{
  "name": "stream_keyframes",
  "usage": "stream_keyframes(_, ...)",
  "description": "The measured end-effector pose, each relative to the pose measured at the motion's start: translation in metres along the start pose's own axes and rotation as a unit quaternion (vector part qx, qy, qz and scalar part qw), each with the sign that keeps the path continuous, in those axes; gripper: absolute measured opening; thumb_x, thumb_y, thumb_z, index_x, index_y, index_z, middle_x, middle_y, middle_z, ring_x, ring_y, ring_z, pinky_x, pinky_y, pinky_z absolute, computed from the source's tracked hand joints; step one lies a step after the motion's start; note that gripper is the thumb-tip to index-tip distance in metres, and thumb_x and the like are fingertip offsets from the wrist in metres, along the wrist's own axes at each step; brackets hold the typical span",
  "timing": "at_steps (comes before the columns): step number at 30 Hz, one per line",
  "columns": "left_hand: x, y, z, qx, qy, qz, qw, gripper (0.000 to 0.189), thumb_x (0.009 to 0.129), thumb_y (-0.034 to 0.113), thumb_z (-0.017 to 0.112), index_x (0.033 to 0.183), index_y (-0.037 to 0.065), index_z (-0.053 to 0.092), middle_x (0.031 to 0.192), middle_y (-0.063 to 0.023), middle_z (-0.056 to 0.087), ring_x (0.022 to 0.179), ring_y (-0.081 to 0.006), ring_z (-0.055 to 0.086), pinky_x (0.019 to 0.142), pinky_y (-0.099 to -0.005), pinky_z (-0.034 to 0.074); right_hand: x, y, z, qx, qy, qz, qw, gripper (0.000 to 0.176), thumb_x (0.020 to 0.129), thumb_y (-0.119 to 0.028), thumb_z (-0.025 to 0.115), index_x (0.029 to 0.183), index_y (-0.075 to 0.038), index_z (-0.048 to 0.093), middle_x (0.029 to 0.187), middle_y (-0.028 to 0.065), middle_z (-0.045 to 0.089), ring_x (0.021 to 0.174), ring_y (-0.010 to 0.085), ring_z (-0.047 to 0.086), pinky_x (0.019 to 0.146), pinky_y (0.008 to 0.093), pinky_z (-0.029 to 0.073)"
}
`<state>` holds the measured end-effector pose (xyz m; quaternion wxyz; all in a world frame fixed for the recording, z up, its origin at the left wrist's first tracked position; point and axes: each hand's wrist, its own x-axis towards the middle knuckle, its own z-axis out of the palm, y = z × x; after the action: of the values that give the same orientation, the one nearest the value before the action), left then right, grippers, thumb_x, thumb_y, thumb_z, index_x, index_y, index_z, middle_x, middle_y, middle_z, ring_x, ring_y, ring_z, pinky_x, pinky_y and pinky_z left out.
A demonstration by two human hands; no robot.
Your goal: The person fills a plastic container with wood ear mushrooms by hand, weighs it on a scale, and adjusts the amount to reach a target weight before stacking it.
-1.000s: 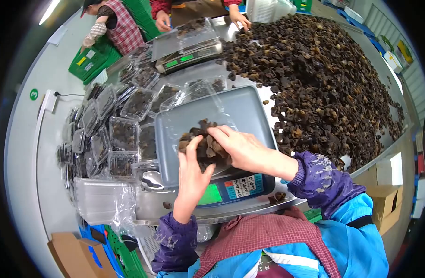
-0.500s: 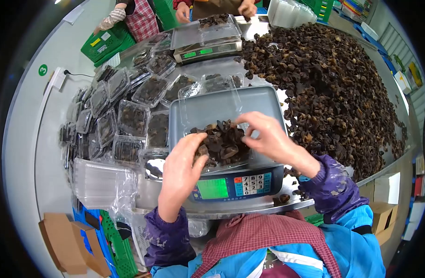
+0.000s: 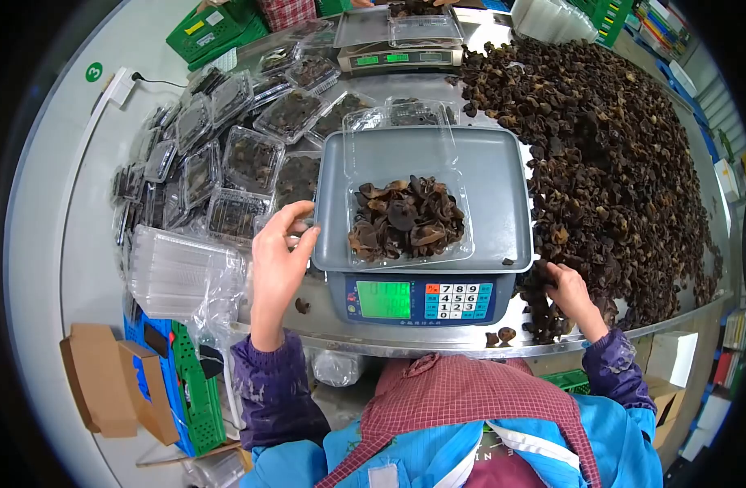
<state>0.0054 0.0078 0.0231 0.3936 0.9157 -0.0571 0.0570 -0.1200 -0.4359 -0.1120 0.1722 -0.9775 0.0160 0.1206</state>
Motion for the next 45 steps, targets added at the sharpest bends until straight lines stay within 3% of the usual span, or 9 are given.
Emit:
stream_keyframes(3, 0.010, -0.007, 0.008, -0.050, -0.038, -0.015, 0.998, 0.035, 0.078, 0.002, 0.062, 0.114, 0.002, 0.058, 0.102, -0.0131, 0.064, 0.084, -0.0179, 0.062, 0.071, -0.0286, 0.051, 0.000, -0.002, -0.012, 0.037, 0.097, -0.028, 0.994, 0.021, 0.067, -0.003, 0.064, 0.087, 0.001, 0.058, 0.076, 0.0192, 0.059, 0.080, 0.0377, 0.059, 0.069, 0.0433, 0.047)
stream_keyframes(9, 0.061, -0.034, 0.038, -0.250, -0.133, -0.131, 0.950, 0.061, 0.085, 0.009, 0.061, 0.137, 0.001, 0.030, 0.111, -0.0179, 0.060, 0.090, -0.0191, 0.061, 0.076, -0.0299, 0.051, 0.002, -0.031, -0.051, 0.084, 0.119, 0.081, 0.986, 0.017, 0.073, -0.007, 0.063, 0.087, 0.000, 0.057, 0.074, 0.0170, 0.060, 0.073, 0.0355, 0.059, 0.063, 0.0419, 0.046)
stream_keyframes(13, 0.100, -0.045, 0.060, -0.459, -0.182, -0.211, 0.844, 0.062, 0.092, 0.021, 0.056, 0.142, 0.004, 0.022, 0.129, -0.0224, 0.046, 0.103, -0.0236, 0.057, 0.085, -0.0355, 0.050, 0.011, -0.069, -0.064, 0.210, 0.144, 0.062, 0.965, 0.028, 0.078, -0.005, 0.063, 0.104, -0.004, 0.054, 0.067, 0.0078, 0.054, 0.057, 0.0170, 0.053, 0.055, 0.0294, 0.045)
stream_keyframes(17, 0.104, -0.037, 0.058, -0.531, -0.163, -0.110, 0.824, 0.059, 0.096, 0.042, 0.043, 0.140, 0.004, 0.030, 0.132, -0.0164, 0.045, 0.116, -0.0256, 0.046, 0.091, -0.0402, 0.042, 0.023, -0.114, -0.075, 0.335, 0.130, -0.023, 0.933, 0.026, 0.083, -0.005, 0.060, 0.108, -0.002, 0.055, 0.067, 0.0050, 0.058, 0.057, 0.0089, 0.050, 0.053, 0.0234, 0.043)
stream_keyframes(21, 0.068, -0.037, 0.028, -0.337, -0.247, -0.021, 0.909, 0.059, 0.096, 0.052, 0.033, 0.132, 0.006, 0.044, 0.131, -0.0147, 0.047, 0.118, -0.0220, 0.041, 0.095, -0.0365, 0.037, 0.039, -0.140, -0.081, 0.396, 0.010, -0.038, 0.917, 0.030, 0.092, -0.023, 0.052, 0.109, 0.002, 0.058, 0.078, 0.0088, 0.065, 0.055, 0.0108, 0.056, 0.048, 0.0246, 0.045)
stream_keyframes(25, 0.016, -0.045, 0.021, -0.123, -0.287, 0.044, 0.949, 0.045, 0.092, 0.023, 0.048, 0.136, 0.012, 0.042, 0.131, -0.0090, 0.040, 0.107, -0.0179, 0.045, 0.094, -0.0312, 0.037, 0.055, -0.154, -0.074, 0.439, -0.109, -0.016, 0.892, 0.033, 0.092, -0.023, 0.052, 0.109, 0.005, 0.054, 0.086, 0.0140, 0.065, 0.056, 0.0140, 0.060, 0.045, 0.0249, 0.046)
stream_keyframes(29, -0.014, -0.021, 0.025, -0.303, -0.305, -0.113, 0.896, 0.066, 0.083, -0.007, 0.051, 0.142, 0.016, 0.031, 0.108, -0.0070, 0.043, 0.084, -0.0115, 0.052, 0.078, -0.0243, 0.049, 0.062, -0.161, -0.062, 0.502, -0.153, 0.007, 0.851, 0.026, 0.088, -0.010, 0.056, 0.107, 0.002, 0.045, 0.076, 0.0111, 0.061, 0.054, 0.0132, 0.058, 0.042, 0.0249, 0.044)
stream_keyframes(37, -0.012, -0.017, 0.037, -0.395, -0.220, -0.195, 0.871, 0.062, 0.084, -0.008, 0.051, 0.139, 0.013, 0.032, 0.093, -0.0051, 0.050, 0.076, -0.0132, 0.058, 0.071, -0.0267, 0.054, 0.064, -0.168, -0.052, 0.572, -0.109, 0.046, 0.812, 0.025, 0.085, -0.003, 0.057, 0.104, 0.000, 0.041, 0.071, 0.0072, 0.055, 0.048, 0.0113, 0.052, 0.040, 0.0243, 0.041)
stream_keyframes(45, 0.086, -0.061, -0.023, -0.503, -0.060, -0.162, 0.847, 0.055, 0.079, -0.004, 0.058, 0.129, 0.007, 0.037, 0.084, -0.0098, 0.057, 0.067, -0.0144, 0.055, 0.058, -0.0252, 0.046, 0.039, -0.165, -0.071, 0.553, -0.111, 0.006, 0.826, 0.037, 0.090, -0.018, 0.056, 0.119, 0.000, 0.042, 0.096, 0.0076, 0.060, 0.063, 0.0113, 0.058, 0.052, 0.0218, 0.047)
